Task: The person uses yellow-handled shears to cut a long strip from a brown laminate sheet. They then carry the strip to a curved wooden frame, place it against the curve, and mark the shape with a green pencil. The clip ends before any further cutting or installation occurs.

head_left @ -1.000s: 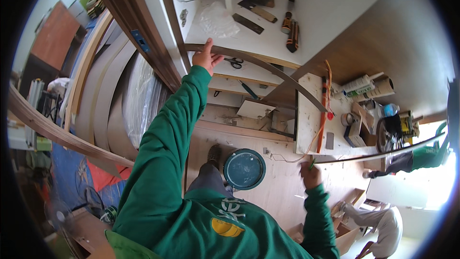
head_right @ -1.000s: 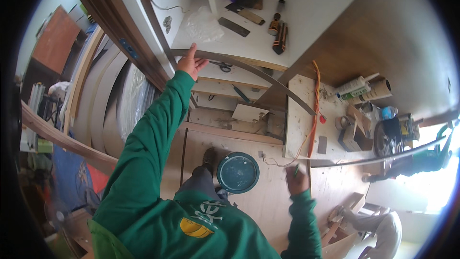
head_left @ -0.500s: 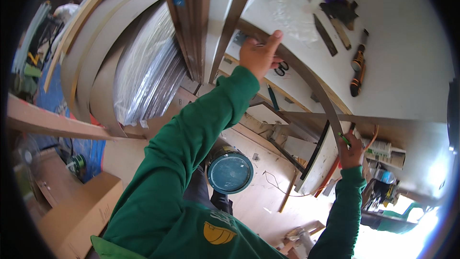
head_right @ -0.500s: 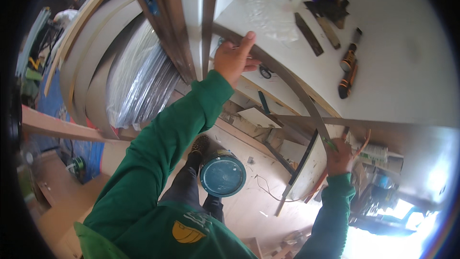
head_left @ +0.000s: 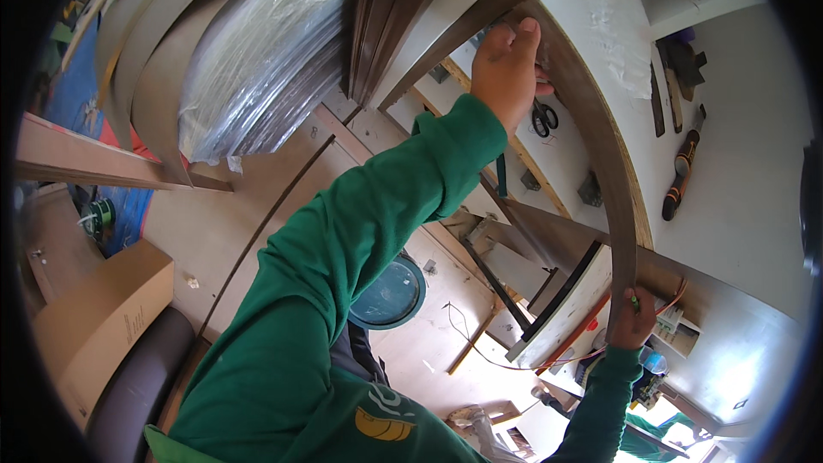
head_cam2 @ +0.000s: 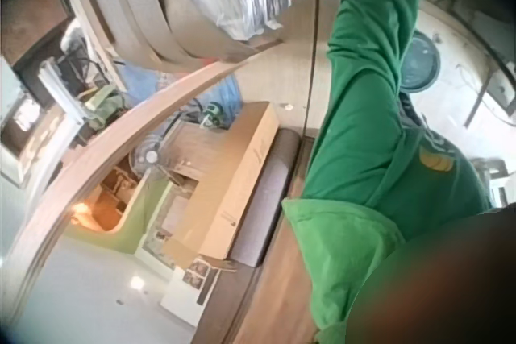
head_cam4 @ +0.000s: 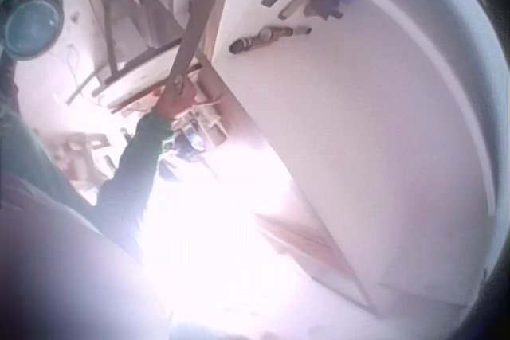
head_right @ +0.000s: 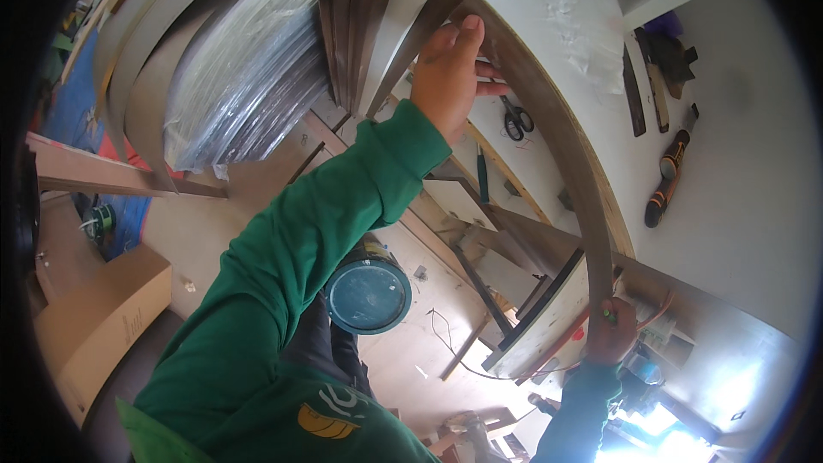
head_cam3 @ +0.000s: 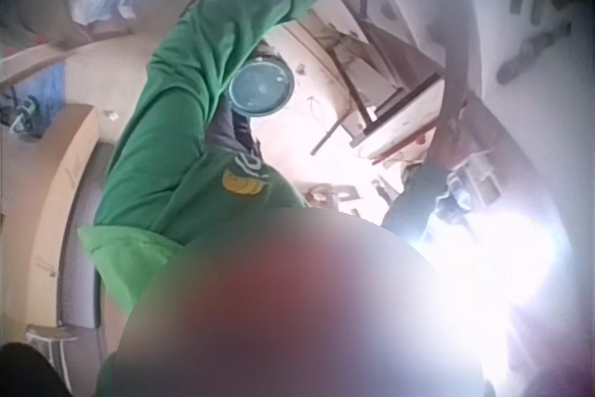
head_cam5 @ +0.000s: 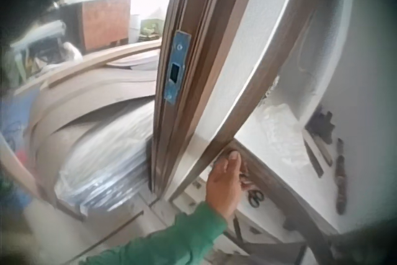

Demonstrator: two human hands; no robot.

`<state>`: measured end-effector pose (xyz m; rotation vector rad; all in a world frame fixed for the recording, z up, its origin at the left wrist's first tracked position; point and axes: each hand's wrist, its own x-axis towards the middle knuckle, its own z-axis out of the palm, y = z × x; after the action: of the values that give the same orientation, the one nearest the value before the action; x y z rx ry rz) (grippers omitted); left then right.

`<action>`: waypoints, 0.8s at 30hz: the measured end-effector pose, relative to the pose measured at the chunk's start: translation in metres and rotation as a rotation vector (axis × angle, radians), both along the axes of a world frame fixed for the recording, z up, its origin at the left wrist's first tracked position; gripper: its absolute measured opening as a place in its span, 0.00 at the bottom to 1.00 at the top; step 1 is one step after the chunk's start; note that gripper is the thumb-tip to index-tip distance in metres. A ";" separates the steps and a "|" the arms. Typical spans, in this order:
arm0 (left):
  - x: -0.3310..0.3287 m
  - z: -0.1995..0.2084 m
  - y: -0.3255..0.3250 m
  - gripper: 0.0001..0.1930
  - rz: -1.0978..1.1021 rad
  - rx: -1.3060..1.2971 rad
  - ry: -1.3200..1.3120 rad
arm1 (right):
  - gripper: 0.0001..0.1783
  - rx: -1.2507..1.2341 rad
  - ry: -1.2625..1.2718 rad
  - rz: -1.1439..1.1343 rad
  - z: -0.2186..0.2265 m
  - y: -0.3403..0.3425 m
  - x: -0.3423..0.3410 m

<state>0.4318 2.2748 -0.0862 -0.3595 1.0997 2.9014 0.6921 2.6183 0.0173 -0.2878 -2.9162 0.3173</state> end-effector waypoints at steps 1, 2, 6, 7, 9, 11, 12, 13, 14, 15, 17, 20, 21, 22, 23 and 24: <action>0.000 -0.001 0.001 0.24 0.004 0.050 0.008 | 0.06 -0.001 -0.006 0.000 -0.001 0.000 0.001; -0.001 -0.002 0.001 0.24 -0.007 0.077 0.027 | 0.06 -0.006 0.003 0.010 -0.003 0.000 0.002; -0.002 -0.004 -0.001 0.24 -0.028 0.134 0.051 | 0.06 0.018 0.028 0.051 -0.009 0.002 0.007; -0.003 -0.004 -0.002 0.24 -0.034 0.125 0.035 | 0.06 0.036 0.032 0.062 -0.010 0.002 0.008; -0.003 -0.003 -0.004 0.24 -0.034 0.136 0.041 | 0.06 0.041 0.009 0.091 -0.010 0.000 0.010; -0.003 -0.002 -0.005 0.25 -0.033 0.137 0.031 | 0.06 0.049 -0.016 0.090 -0.010 -0.004 0.012; -0.003 -0.001 -0.005 0.25 -0.031 0.138 0.024 | 0.05 0.054 -0.028 0.073 -0.010 -0.006 0.013; -0.003 -0.001 -0.005 0.25 -0.029 0.138 0.018 | 0.05 0.058 -0.039 0.055 -0.010 -0.009 0.014; -0.003 0.000 -0.005 0.26 -0.033 0.151 0.021 | 0.05 0.046 -0.027 0.066 -0.010 -0.012 0.014; -0.003 0.001 -0.006 0.26 -0.038 0.164 0.024 | 0.05 0.033 -0.015 0.077 -0.011 -0.014 0.014; -0.003 0.002 -0.007 0.27 -0.038 0.180 0.024 | 0.04 0.019 0.000 0.096 -0.011 -0.017 0.013; -0.004 0.003 -0.008 0.27 -0.031 0.178 0.018 | 0.03 0.010 0.006 0.107 -0.011 -0.019 0.012; -0.005 0.003 -0.008 0.27 -0.033 0.170 0.020 | 0.03 0.004 0.007 0.101 -0.011 -0.018 0.012; -0.005 0.003 -0.008 0.27 -0.035 0.162 0.021 | 0.02 -0.015 0.007 0.111 -0.011 -0.018 0.012; -0.006 0.003 -0.008 0.27 -0.029 0.159 0.017 | 0.03 0.002 0.007 0.100 -0.011 -0.017 0.012; -0.006 0.003 -0.007 0.27 -0.022 0.156 0.014 | 0.05 0.006 0.005 0.105 -0.011 -0.016 0.012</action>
<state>0.4260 2.2675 -0.0836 -0.3202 0.8651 2.9493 0.7046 2.6019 0.0067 -0.1336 -2.9322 0.3244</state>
